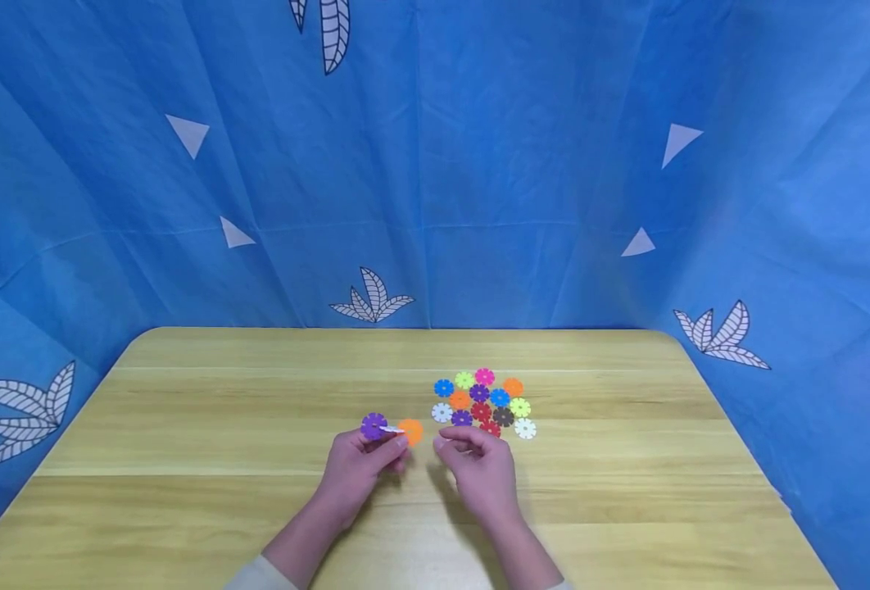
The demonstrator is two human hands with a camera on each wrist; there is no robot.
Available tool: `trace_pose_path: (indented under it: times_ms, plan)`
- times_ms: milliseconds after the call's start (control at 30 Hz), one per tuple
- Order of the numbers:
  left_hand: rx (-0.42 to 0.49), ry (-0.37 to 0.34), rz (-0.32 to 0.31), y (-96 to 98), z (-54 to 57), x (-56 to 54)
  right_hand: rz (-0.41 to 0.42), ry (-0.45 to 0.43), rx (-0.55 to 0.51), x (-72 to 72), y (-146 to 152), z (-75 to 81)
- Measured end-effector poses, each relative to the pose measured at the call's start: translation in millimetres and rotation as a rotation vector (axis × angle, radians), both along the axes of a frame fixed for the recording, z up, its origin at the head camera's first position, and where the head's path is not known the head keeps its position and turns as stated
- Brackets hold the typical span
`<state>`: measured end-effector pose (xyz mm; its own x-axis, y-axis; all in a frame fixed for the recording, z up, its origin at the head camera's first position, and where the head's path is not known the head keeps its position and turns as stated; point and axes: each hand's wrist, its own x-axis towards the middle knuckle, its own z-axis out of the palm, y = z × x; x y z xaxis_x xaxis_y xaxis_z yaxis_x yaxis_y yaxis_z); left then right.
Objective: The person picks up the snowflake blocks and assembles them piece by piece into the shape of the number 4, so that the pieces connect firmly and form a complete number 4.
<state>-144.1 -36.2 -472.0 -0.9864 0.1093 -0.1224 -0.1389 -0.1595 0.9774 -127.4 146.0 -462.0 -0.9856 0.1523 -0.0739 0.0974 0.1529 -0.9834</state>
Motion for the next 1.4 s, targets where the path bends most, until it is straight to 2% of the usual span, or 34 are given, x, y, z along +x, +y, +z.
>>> trace_pose_path:
  times_ms: [167, 500, 900, 1400]
  plan:
    - [0.006, -0.011, 0.034, -0.8, 2.0, -1.1, -0.061, -0.003, 0.07, -0.9, 10, -2.5]
    - [-0.006, -0.011, 0.068, -1.5, 5.2, -0.9, -0.165, 0.063, 0.246, -7.3, 29, -13.1]
    - [0.003, -0.029, 0.079, -1.2, 4.3, -1.0, -0.236, -0.002, 0.373, -11.6, 42, -19.2]
    - [-0.016, -0.011, 0.081, -1.4, 4.6, -1.8, -0.203, -0.022, 0.449, -18.8, 46, -21.1]
